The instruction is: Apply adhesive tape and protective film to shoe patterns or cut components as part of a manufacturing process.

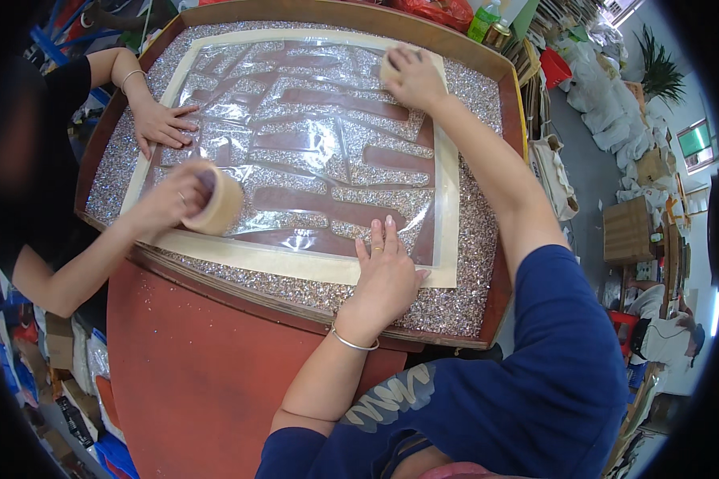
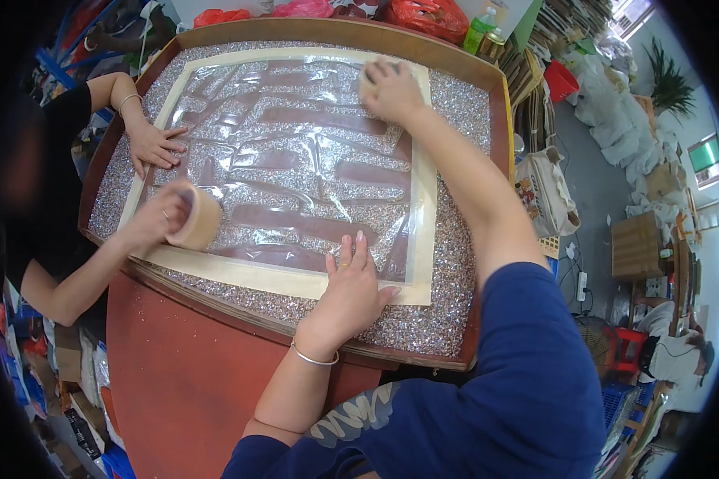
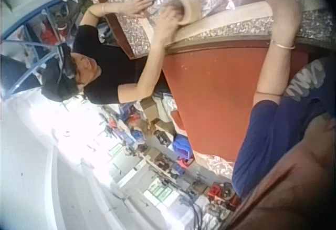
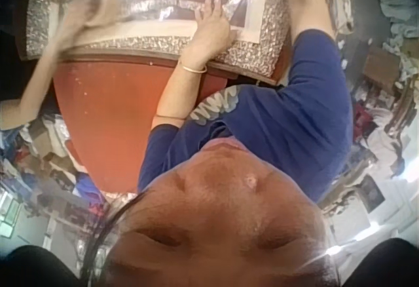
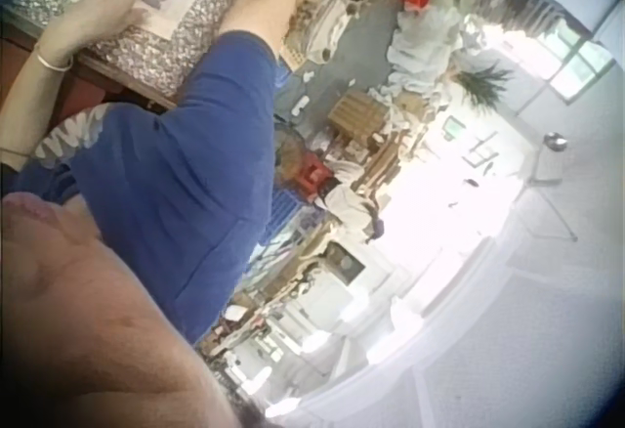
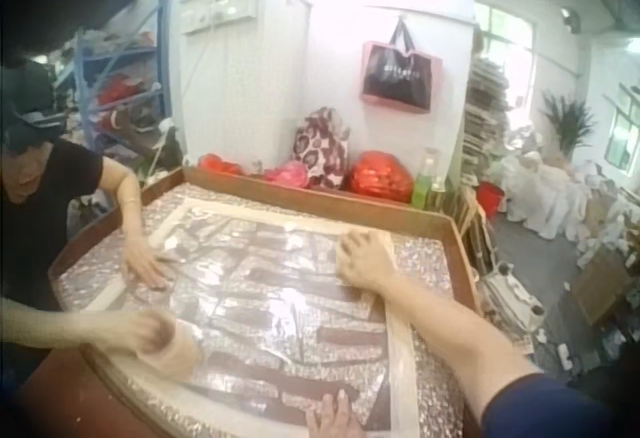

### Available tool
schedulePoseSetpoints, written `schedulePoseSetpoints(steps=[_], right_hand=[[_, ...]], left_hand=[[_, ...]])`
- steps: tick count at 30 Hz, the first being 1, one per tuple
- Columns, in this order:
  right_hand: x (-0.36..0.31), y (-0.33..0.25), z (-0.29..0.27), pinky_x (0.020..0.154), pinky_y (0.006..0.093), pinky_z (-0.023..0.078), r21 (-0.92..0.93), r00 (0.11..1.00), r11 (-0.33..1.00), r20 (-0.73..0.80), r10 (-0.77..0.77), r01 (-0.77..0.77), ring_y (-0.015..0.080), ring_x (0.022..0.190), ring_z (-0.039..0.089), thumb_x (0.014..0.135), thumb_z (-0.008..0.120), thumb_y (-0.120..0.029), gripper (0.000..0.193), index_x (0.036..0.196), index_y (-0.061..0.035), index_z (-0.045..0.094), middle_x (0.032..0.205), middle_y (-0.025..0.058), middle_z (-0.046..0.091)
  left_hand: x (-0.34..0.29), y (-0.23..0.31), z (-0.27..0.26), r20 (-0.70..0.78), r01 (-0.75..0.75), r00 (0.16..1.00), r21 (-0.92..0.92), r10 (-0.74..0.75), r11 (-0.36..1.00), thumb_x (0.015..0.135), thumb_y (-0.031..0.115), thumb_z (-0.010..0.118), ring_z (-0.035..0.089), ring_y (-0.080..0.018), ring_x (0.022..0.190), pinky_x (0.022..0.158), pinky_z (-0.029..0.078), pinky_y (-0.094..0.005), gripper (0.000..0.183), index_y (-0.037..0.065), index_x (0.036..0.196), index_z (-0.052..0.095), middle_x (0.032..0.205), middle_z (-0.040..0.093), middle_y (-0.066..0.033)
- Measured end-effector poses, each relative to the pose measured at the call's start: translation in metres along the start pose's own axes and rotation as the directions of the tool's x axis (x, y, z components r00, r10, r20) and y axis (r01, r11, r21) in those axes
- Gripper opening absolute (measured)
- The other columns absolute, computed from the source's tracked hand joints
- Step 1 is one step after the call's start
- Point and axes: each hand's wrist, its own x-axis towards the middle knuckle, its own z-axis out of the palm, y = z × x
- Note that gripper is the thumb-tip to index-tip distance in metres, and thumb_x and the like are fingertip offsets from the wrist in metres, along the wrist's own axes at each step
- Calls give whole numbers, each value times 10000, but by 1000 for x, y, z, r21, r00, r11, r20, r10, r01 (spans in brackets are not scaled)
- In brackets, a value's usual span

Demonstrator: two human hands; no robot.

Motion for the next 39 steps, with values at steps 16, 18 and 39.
schedulePoseSetpoints(steps=[16, 18, 39], right_hand=[[-56, 13, -41, 1078, 467, 314, 173, 999, 985, 34, -14, 8, 364, 1284, 380, 838, 564, -274, 572, 1342, -34, 436, 1404, 167, 422], [-58, -2, -43, 1098, 458, 289, 207, 990, 970, 79, 112, -127, 401, 1291, 349, 834, 579, -257, 616, 1380, -34, 400, 1418, 188, 398], [-180, -127, -176, 969, 519, 393, 611, 896, 696, -50, -441, 376, 377, 1223, 415, 679, 669, -181, 628, 1280, -78, 520, 1347, 150, 456]], left_hand=[[4, 4, -3, 13, -29, 999, -6, 29, 1000, 875, 338, 616, 148, -502, 1378, 1083, 181, -622, 709, -205, 1269, 385, 1446, 213, -367], [2, -1, 0, 22, -14, 1000, -8, 14, 1000, 874, 331, 619, 145, -503, 1379, 1082, 178, -625, 707, -206, 1269, 383, 1447, 210, -368], [-18, -59, -39, -191, 338, 931, 121, -312, 934, 736, 271, 770, 185, -535, 1352, 1114, 196, -550, 879, -181, 1336, 313, 1443, 190, -391]])
